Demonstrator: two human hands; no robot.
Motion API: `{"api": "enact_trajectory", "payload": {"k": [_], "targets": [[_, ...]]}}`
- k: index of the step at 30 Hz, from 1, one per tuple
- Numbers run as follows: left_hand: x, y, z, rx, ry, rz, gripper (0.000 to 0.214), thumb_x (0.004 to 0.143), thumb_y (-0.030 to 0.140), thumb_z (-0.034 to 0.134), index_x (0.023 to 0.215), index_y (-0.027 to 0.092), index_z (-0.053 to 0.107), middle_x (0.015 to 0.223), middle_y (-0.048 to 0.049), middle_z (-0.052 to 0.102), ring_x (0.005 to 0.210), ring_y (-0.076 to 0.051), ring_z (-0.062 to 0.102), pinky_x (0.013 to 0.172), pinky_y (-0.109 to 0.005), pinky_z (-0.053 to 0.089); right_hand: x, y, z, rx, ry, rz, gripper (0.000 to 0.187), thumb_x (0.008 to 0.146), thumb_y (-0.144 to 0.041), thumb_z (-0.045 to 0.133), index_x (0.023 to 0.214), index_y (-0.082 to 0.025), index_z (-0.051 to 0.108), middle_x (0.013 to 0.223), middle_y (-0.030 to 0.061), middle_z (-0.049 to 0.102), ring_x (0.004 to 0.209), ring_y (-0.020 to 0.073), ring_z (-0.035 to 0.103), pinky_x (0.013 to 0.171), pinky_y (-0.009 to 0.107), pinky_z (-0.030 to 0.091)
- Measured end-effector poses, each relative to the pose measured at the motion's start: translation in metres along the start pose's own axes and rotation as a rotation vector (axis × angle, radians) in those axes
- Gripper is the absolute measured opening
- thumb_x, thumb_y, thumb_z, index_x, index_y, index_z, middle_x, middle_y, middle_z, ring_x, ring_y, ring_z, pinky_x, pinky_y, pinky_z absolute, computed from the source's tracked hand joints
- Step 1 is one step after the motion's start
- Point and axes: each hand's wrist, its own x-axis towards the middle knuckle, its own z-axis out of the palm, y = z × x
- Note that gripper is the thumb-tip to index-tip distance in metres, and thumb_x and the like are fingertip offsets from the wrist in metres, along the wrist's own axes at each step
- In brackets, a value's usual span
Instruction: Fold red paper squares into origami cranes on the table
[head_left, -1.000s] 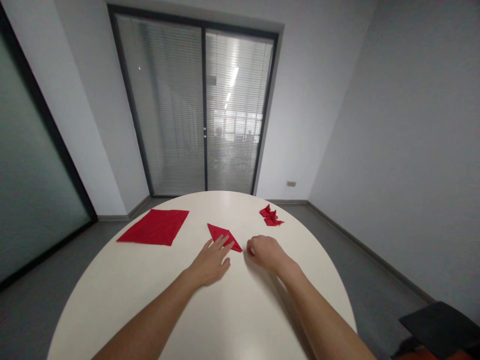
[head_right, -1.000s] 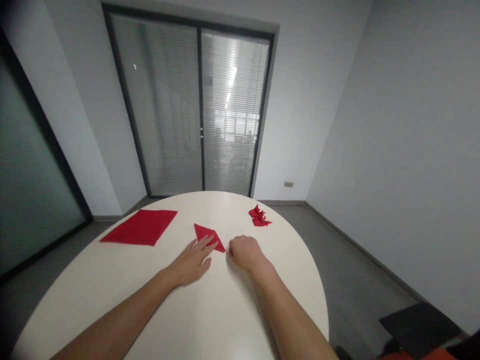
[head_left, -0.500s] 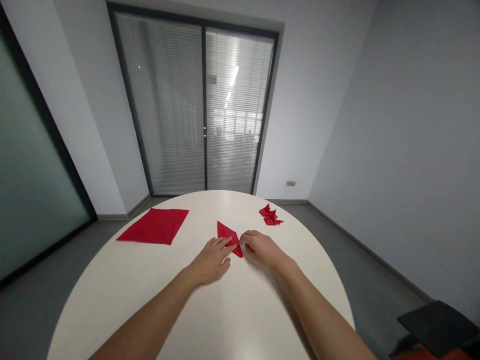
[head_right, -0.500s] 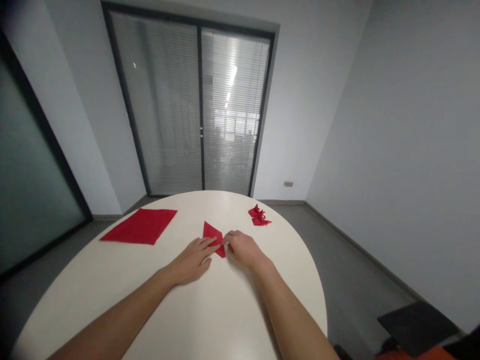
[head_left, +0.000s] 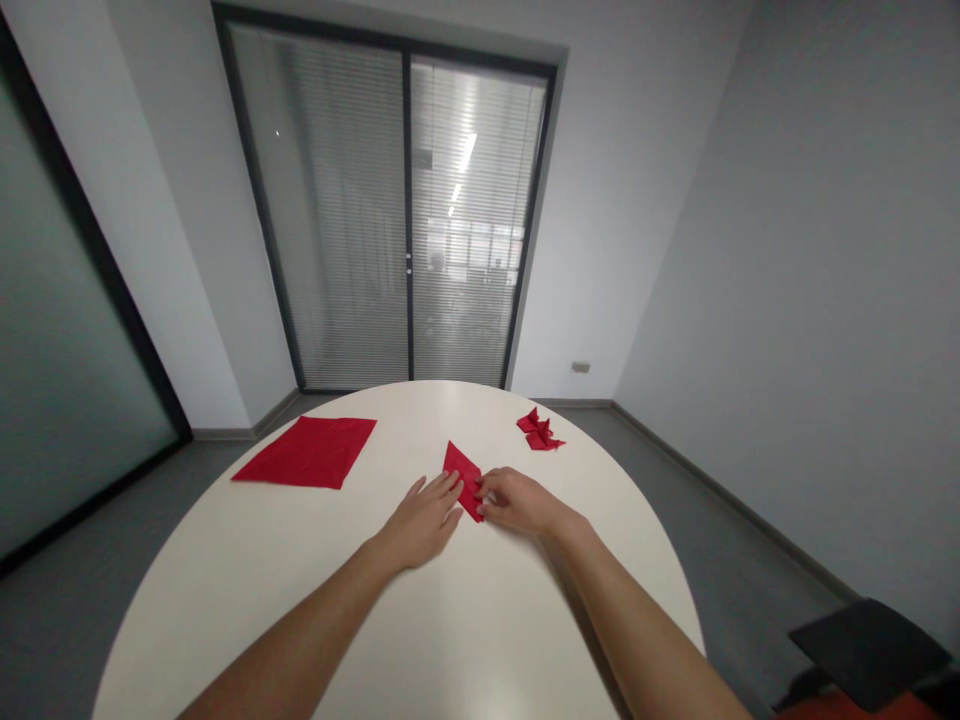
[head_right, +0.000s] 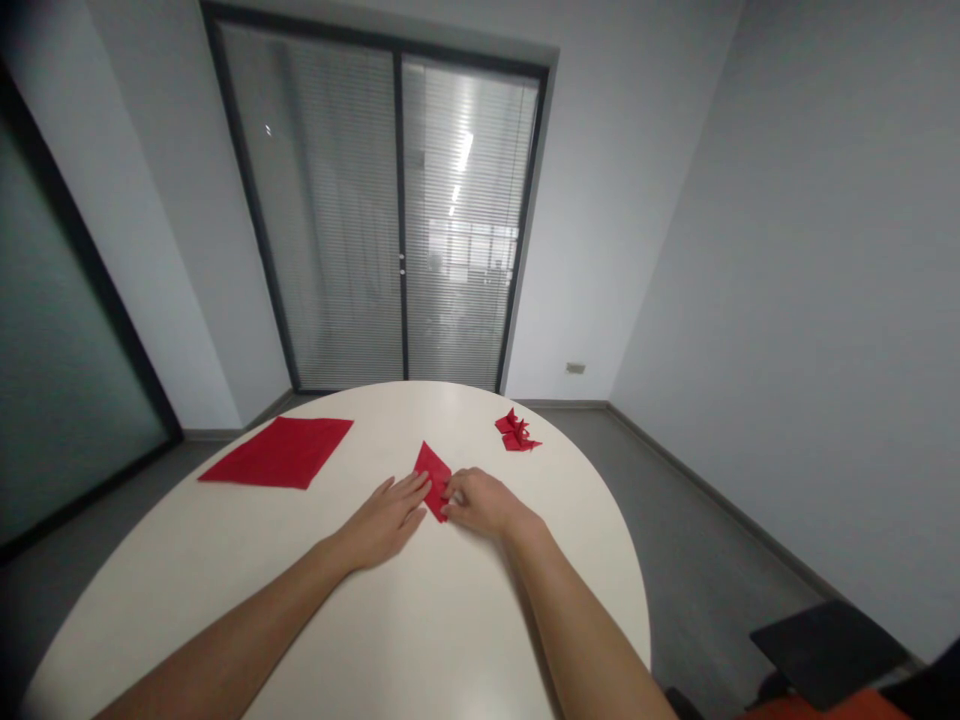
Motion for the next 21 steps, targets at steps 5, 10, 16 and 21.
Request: {"api": "enact_trajectory", "payload": {"k": [5, 10, 16, 21], "targets": [[0.000, -0.002, 0.000, -0.052, 0.134, 0.027, 0.037, 0.098, 0.034, 0.045, 0.128, 0.021, 0.062, 0.141, -0.0094, 0.058, 0.133, -0.024, 0.050, 0.114, -0.044, 0.035, 0.002, -0.001, 0.003, 0.099, 0.026, -0.024, 0.015, 0.086, -0.024, 0.060, 0.089, -0.019, 0.074, 0.087, 0.0034, 0.072, 0.080, 0.0171, 0.062, 0.076, 0.026, 0.045], [0.001, -0.002, 0.000, -0.085, 0.212, 0.037, 0.034, 0.090, 0.032, 0.057, 0.121, 0.020, 0.063, 0.131, -0.0090, 0.064, 0.123, -0.026, 0.057, 0.108, -0.043, 0.042, 0.003, -0.004, 0.008, 0.086, 0.066, -0.003, 0.032, 0.081, -0.030, 0.069, 0.111, -0.020, 0.071, 0.100, 0.0059, 0.070, 0.090, 0.0205, 0.062, 0.083, 0.029, 0.047], [-0.001, 0.000, -0.002, -0.105, 0.208, 0.044, 0.048, 0.084, 0.034, 0.062, 0.131, 0.022, 0.056, 0.133, -0.0106, 0.063, 0.123, -0.029, 0.057, 0.108, -0.045, 0.041, 0.001, 0.001, 0.013, 0.086, 0.076, -0.055, 0.054, 0.079, -0.035, 0.071, 0.129, -0.016, 0.063, 0.126, 0.0128, 0.063, 0.114, 0.0269, 0.057, 0.102, 0.039, 0.043], [-0.001, 0.003, -0.004, -0.105, 0.208, 0.032, 0.053, 0.085, 0.036, 0.062, 0.135, 0.021, 0.052, 0.134, -0.0109, 0.062, 0.123, -0.029, 0.056, 0.109, -0.045, 0.040, 0.002, -0.007, 0.013, 0.065, 0.119, -0.033, 0.053, 0.085, -0.033, 0.065, 0.134, -0.017, 0.058, 0.125, 0.0128, 0.065, 0.112, 0.0267, 0.058, 0.100, 0.040, 0.043]]}}
